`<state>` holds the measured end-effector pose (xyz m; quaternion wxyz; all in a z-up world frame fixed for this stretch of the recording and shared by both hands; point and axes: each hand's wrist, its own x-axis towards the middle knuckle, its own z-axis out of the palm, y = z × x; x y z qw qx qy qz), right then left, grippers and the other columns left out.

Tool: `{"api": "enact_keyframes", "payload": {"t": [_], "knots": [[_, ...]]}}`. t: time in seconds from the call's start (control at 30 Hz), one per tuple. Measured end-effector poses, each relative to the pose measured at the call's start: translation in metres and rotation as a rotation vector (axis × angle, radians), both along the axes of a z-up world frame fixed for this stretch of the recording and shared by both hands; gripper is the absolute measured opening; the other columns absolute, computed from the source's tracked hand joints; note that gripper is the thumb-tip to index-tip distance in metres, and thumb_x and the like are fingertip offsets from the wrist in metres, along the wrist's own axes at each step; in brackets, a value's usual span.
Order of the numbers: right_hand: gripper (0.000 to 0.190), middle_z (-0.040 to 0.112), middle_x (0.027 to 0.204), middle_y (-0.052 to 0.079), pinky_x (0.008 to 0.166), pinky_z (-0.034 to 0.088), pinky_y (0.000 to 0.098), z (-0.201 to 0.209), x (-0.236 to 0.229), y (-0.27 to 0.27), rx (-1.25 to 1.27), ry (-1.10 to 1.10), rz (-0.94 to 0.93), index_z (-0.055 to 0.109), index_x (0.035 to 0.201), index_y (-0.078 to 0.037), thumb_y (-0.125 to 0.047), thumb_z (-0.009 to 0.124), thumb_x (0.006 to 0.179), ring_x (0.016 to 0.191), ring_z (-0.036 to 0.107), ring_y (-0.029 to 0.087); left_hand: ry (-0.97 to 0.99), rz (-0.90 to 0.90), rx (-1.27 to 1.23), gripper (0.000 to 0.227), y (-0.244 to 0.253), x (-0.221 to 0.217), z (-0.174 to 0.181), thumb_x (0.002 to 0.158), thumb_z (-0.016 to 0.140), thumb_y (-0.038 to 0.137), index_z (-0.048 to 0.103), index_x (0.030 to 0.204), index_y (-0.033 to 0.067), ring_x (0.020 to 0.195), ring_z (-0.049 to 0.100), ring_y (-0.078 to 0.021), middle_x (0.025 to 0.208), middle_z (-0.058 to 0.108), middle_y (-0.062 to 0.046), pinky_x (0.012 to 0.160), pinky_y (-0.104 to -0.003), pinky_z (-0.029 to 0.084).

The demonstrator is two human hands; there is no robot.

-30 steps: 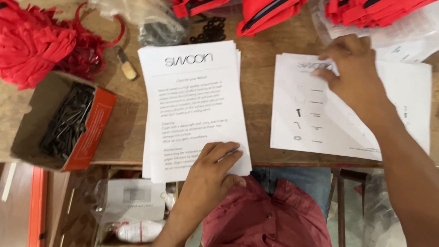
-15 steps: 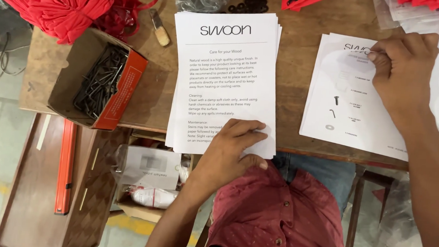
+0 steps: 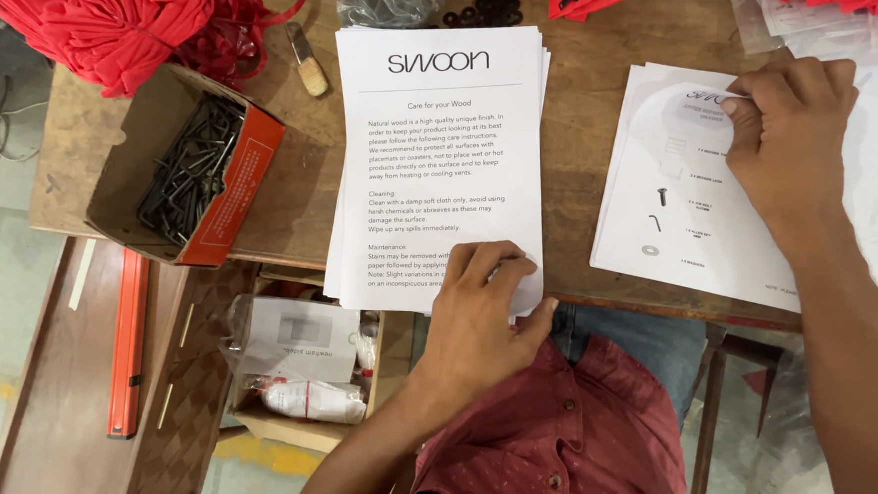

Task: Inserting instruction manuals into small red hardware bags.

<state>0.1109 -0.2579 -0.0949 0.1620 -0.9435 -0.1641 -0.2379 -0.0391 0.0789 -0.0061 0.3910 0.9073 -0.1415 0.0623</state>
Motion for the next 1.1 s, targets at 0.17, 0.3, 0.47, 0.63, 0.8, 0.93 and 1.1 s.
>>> {"api": "enact_keyframes", "payload": {"t": [0.17, 0.3, 0.47, 0.63, 0.8, 0.93, 1.1], "knots": [[0.007, 0.057, 0.110, 0.004, 0.108, 0.038, 0.0391, 0.005, 0.000, 0.005, 0.011, -0.013, 0.009, 0.068, 0.109, -0.005, 0.000, 0.069, 0.104, 0.114, 0.042, 0.026, -0.031, 0.015, -0.040, 0.015, 0.008, 0.005, -0.008, 0.083, 0.077, 0.010, 0.072, 0.096, 0.0051, 0.103, 0.061, -0.0347, 0.112, 0.068, -0.010, 0.086, -0.044, 0.054], [0.008, 0.060, 0.116, 0.003, 0.107, 0.036, 0.0387, -0.013, 0.003, -0.008, -0.013, 0.001, -0.012, 0.063, 0.107, -0.005, 0.002, 0.066, 0.103, 0.118, 0.043, 0.026, 0.016, 0.096, -0.236, 0.009, 0.016, 0.006, -0.010, 0.092, 0.071, 0.003, 0.068, 0.101, 0.0041, 0.086, 0.072, -0.0300, 0.102, 0.073, -0.012, 0.072, -0.038, 0.059], [0.031, 0.067, 0.114, 0.001, 0.114, 0.029, 0.0447, 0.005, -0.004, -0.004, -0.029, -0.044, -0.066, 0.062, 0.116, -0.001, 0.014, 0.058, 0.088, 0.125, 0.043, 0.026, -0.080, 0.243, -0.182, 0.013, 0.026, 0.002, -0.026, 0.101, 0.067, 0.000, 0.061, 0.112, 0.0033, 0.081, 0.072, -0.0283, 0.093, 0.070, -0.014, 0.066, -0.038, 0.057], [0.039, 0.056, 0.096, 0.010, 0.106, 0.032, 0.0425, 0.001, -0.007, -0.015, 0.147, -0.129, -0.112, 0.064, 0.108, -0.001, 0.020, 0.050, 0.078, 0.115, 0.047, 0.026, -0.441, 0.218, 0.006, 0.032, 0.016, 0.004, -0.013, 0.087, 0.061, -0.009, 0.066, 0.116, 0.0046, 0.094, 0.067, -0.0312, 0.110, 0.062, -0.016, 0.075, -0.040, 0.059], [0.012, 0.057, 0.097, 0.011, 0.086, 0.041, 0.0302, 0.012, -0.001, -0.051, 0.671, -0.127, 0.115, 0.059, 0.097, 0.003, 0.015, 0.059, 0.101, 0.095, 0.052, 0.022, -0.392, -0.143, -0.066, 0.029, -0.009, 0.005, -0.009, 0.096, 0.074, -0.001, 0.060, 0.122, 0.0008, 0.103, 0.065, -0.0318, 0.120, 0.055, -0.019, 0.076, -0.037, 0.059], [0.010, 0.064, 0.096, 0.002, 0.082, 0.046, 0.0276, 0.121, -0.020, -0.007, 0.888, 0.162, 0.214, 0.058, 0.099, -0.005, -0.005, 0.067, 0.105, 0.090, 0.058, 0.015, -0.310, -0.483, 0.084, 0.036, -0.003, 0.008, 0.001, 0.088, 0.067, 0.002, 0.068, 0.124, 0.0080, 0.098, 0.067, -0.0293, 0.111, 0.060, -0.012, 0.077, -0.038, 0.058], [0.046, 0.069, 0.098, 0.012, 0.099, 0.040, 0.0434, 0.151, -0.013, 0.055, 0.037, 0.117, 0.364, 0.074, 0.102, -0.007, 0.009, 0.066, 0.060, 0.115, 0.054, 0.034, -0.493, -0.607, 0.141, 0.033, -0.009, 0.003, -0.014, 0.094, 0.067, 0.010, 0.069, 0.126, 0.0059, 0.101, 0.065, -0.0235, 0.108, 0.061, -0.006, 0.095, -0.038, 0.055]]}}
